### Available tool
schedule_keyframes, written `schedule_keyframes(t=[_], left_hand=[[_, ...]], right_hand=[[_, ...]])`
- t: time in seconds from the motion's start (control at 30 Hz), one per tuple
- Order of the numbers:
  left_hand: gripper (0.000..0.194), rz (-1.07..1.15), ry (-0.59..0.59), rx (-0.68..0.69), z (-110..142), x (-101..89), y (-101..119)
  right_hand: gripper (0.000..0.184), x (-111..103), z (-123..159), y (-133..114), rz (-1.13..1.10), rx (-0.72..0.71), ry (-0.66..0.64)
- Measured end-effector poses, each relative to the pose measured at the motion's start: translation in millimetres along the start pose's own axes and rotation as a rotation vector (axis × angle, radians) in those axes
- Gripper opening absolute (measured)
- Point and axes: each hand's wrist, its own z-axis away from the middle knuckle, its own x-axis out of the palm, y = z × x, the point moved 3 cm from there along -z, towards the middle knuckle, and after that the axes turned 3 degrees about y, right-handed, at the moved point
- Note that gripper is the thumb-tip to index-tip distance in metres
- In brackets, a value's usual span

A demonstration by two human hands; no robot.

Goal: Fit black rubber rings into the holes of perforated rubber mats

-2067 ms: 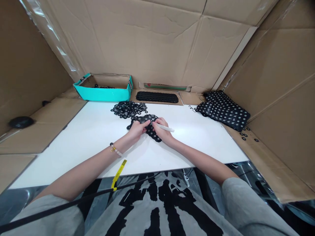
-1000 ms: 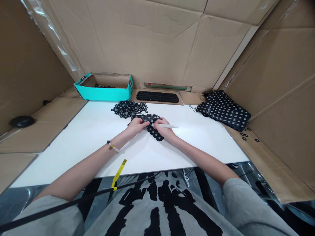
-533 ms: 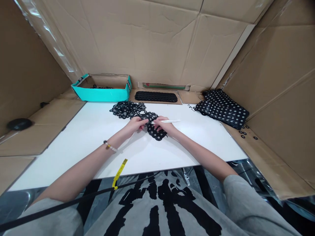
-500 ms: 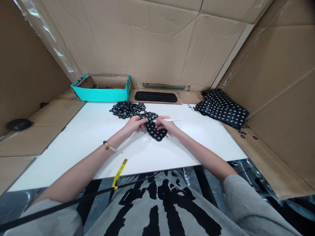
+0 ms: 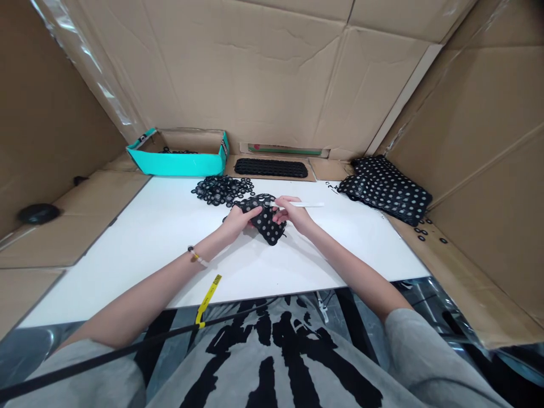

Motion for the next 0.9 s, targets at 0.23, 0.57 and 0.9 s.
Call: schedule_keyframes(t=[0.23,0.57,0.9], left_hand=[[0.044,0.015,0.023,-0.092,-4,-3.7,-4],[0.042,0.064,0.039,-0.165,-4,-7.9,-4],[0.036,0.117,0.06,-0.192,-2,-7.9,-5]], right_hand=[[0.02,5,3,5,0.105,0.033,0.051],[0.02,8,4,14,0.186,-0.05,0.088],[0.024,14,8,27,0.652,-0.322,0.139]])
